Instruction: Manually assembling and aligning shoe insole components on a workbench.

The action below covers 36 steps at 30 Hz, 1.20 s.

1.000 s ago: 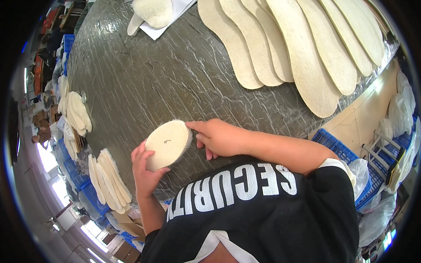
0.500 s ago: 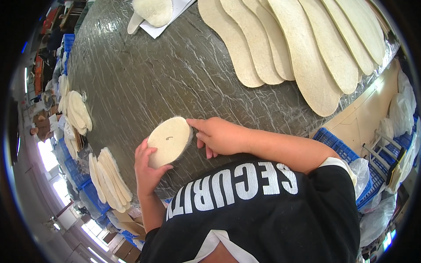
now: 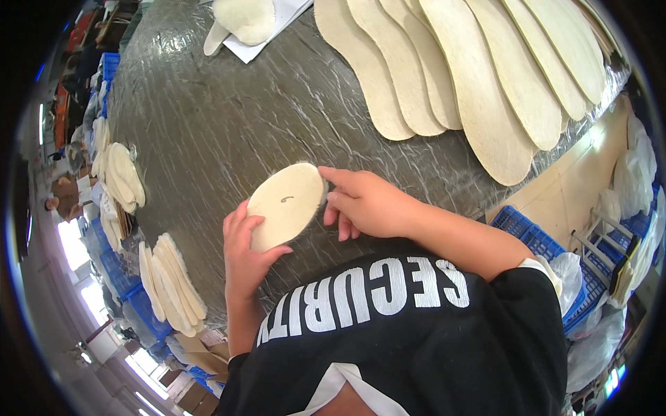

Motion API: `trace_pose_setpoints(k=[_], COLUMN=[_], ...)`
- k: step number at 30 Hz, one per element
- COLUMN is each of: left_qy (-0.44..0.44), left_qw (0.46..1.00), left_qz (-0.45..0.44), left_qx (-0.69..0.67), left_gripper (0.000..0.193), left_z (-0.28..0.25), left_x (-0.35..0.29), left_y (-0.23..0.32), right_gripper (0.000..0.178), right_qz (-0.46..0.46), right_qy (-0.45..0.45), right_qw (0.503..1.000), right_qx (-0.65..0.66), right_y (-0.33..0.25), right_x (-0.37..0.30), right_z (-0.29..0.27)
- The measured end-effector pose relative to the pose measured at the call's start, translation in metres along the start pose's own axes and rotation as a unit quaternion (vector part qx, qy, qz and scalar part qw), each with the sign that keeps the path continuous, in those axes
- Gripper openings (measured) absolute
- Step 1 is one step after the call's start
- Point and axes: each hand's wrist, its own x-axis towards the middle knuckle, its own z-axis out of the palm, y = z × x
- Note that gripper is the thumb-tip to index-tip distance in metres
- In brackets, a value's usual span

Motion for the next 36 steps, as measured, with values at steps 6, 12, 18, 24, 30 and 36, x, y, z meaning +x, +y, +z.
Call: trace_pose_setpoints(k=[6, 12, 18, 24, 30, 36], left_qy=[-0.001, -0.007, -0.044, 0.007, 0.014, -0.001], left_qw=[0.999, 0.999, 0.997, 0.99, 0.942, 0.919], left_qz=[0.039, 0.037, 0.035, -0.101, -0.237, -0.234], left_qx=[-0.018, -0.025, -0.046, -0.093, -0.239, -0.318], left_gripper=[0.066, 0.066, 0.076, 0.067, 0.039, 0.021], left_z=[0.008, 0.012, 0.003, -0.031, -0.035, -0.035], left_x=[0.009, 0.012, 0.013, -0.019, -0.048, -0.047], left_y=[0.01, 0.013, 0.016, -0.007, -0.033, -0.037], right_gripper=[0.068, 0.101, 0.105, 0.102, 0.098, 0.101], right_qz=[-0.028, -0.266, -0.258, -0.249, -0.235, -0.22], right_qy=[0.113, 0.116, -0.006, -0.008, -0.003, -0.013], right_qw=[0.962, 0.773, 0.755, 0.768, 0.777, 0.769], right_qx=[-0.246, -0.565, -0.602, -0.59, -0.585, -0.6], right_y=[-0.011, -0.03, -0.029, -0.033, -0.032, -0.033], right_x=[-0.014, 0.008, 0.04, 0.03, 0.021, 0.021], right_z=[-0.006, 0.007, 0.018, 0.016, 0.011, 0.009])
